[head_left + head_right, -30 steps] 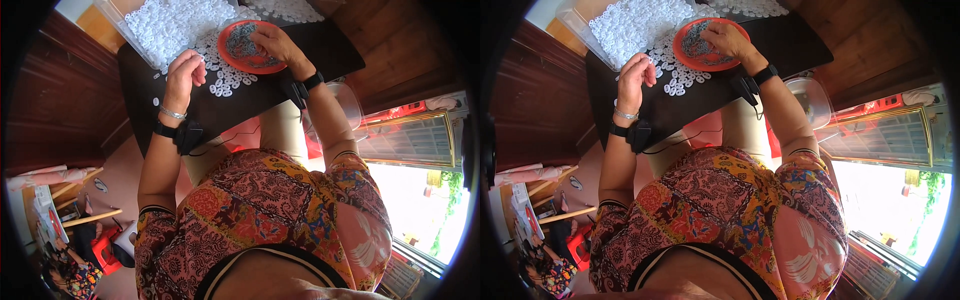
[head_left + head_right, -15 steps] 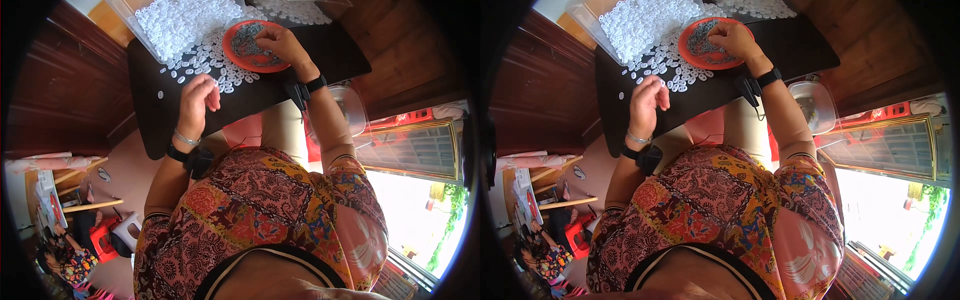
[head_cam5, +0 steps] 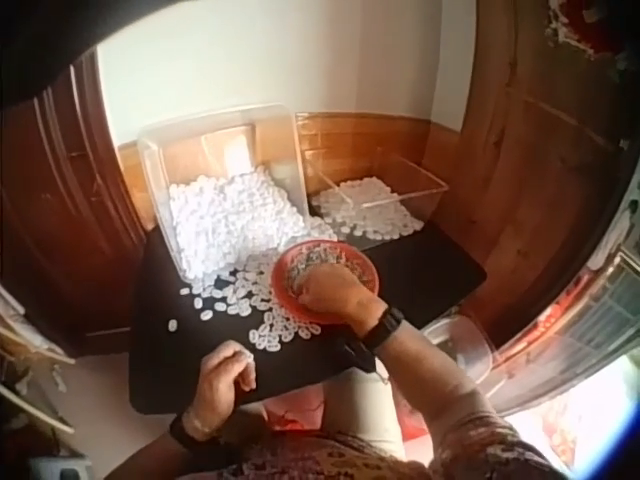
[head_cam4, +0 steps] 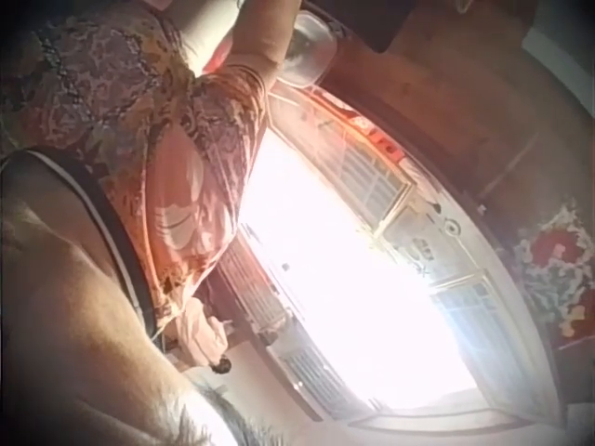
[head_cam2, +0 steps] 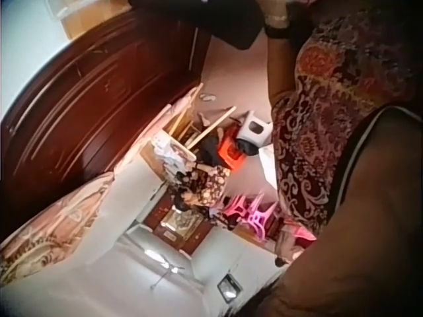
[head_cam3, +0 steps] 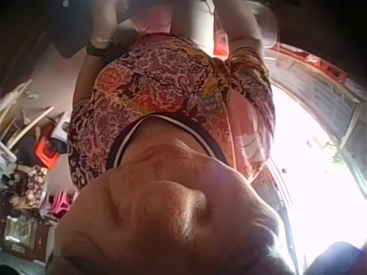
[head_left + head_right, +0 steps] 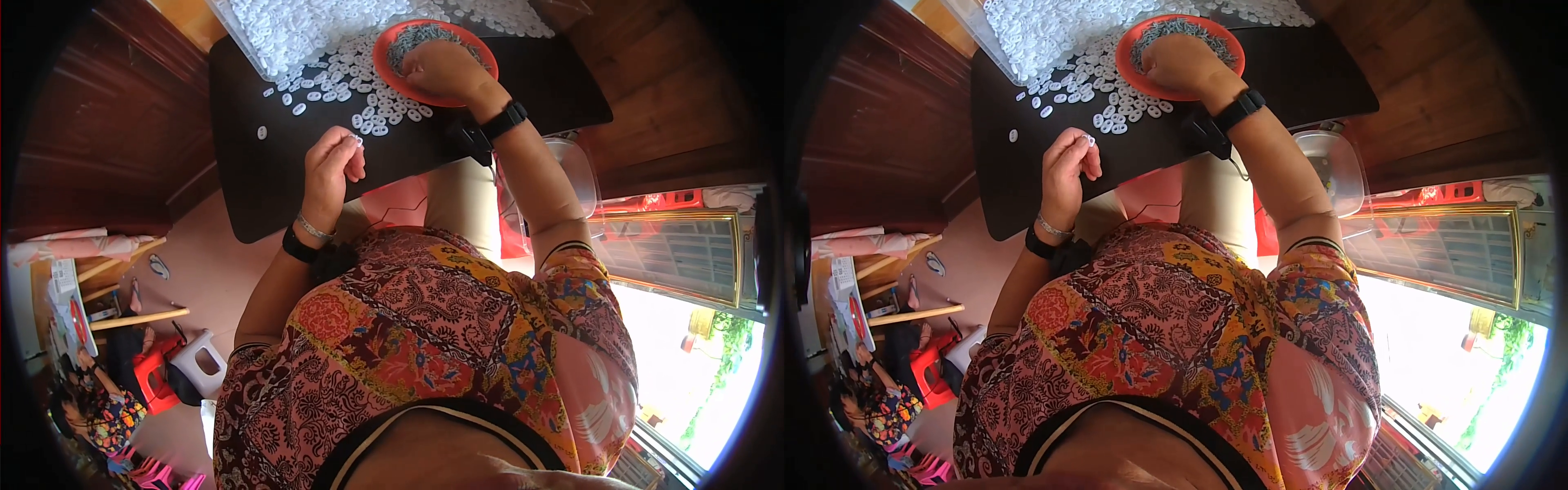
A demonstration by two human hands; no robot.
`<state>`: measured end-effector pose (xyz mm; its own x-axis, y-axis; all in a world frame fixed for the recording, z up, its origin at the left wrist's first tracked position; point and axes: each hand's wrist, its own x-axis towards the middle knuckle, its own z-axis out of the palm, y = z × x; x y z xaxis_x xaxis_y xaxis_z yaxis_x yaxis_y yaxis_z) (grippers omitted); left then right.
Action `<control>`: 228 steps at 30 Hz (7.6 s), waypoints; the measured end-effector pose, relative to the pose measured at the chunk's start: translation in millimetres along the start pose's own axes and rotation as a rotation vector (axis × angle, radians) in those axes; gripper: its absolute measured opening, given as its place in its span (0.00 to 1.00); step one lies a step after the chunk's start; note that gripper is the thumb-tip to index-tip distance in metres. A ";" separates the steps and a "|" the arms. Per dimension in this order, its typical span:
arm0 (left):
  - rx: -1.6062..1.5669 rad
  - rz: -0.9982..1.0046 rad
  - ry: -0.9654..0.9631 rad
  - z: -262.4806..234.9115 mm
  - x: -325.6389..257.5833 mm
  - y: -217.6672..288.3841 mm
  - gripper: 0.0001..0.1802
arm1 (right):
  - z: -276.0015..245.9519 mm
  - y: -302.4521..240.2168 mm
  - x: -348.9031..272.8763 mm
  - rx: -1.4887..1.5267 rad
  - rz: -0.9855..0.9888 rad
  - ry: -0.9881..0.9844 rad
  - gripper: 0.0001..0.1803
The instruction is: Assembling small metal parts into plastic components at a table.
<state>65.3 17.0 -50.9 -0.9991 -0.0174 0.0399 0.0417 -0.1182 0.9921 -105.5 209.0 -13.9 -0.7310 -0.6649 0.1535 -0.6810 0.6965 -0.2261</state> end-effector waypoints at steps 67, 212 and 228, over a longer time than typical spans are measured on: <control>-0.058 0.085 0.038 3.5 -10.2 24.5 0.12 | 12.7 -106.2 -41.5 1.258 0.023 -0.006 0.13; -0.023 0.018 0.162 -6.1 -19.9 23.3 0.09 | 7.7 -115.5 -48.6 1.123 0.038 0.048 0.09; -0.122 -0.069 0.178 0.5 -20.1 27.0 0.11 | 27.1 -131.7 -68.4 0.929 -0.007 0.263 0.16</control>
<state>86.6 14.6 -24.9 -0.9821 -0.1787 -0.0597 -0.0146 -0.2437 0.9697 35.3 155.5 -20.7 -0.7903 -0.5080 0.3425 -0.4617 0.1262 -0.8780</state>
